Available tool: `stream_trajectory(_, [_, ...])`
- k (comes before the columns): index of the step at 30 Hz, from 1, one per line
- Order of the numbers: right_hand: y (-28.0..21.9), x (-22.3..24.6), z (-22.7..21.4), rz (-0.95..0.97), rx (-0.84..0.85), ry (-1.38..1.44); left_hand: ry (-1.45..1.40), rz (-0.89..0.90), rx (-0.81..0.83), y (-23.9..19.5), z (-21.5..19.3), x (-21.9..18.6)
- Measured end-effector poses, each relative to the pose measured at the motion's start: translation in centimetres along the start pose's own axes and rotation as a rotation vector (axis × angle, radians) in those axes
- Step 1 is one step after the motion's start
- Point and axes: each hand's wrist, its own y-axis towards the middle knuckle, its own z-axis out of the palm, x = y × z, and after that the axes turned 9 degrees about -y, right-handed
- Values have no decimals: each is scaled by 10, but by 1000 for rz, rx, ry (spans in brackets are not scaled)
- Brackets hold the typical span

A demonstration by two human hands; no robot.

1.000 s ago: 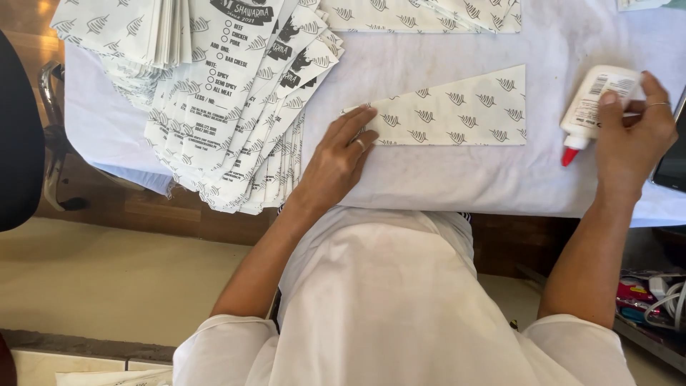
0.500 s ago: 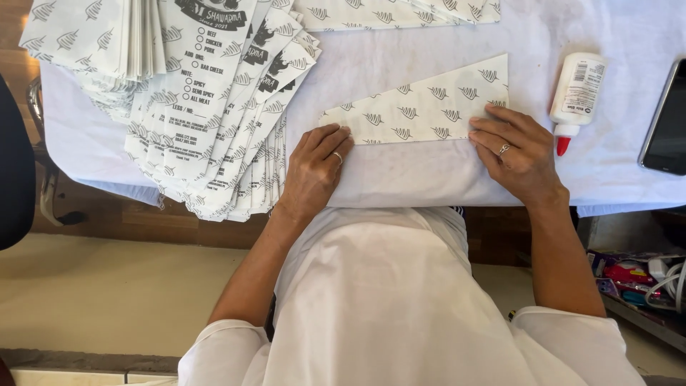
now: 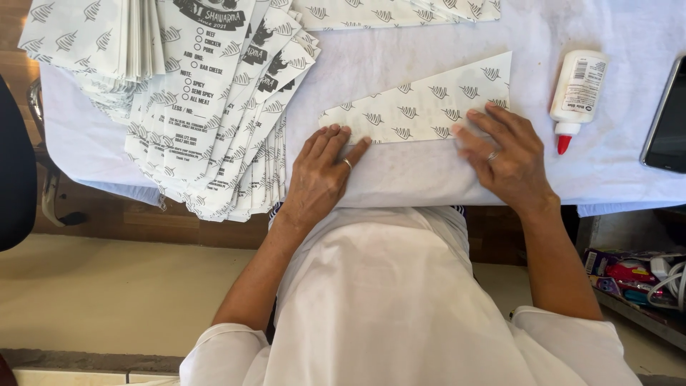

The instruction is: Applying glue to paper sheets and folding them for packaging

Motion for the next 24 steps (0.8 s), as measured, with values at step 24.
stream_trajectory(24, [46,-15,-3,329,722,29,-108,-20,-15,3,-1,-3])
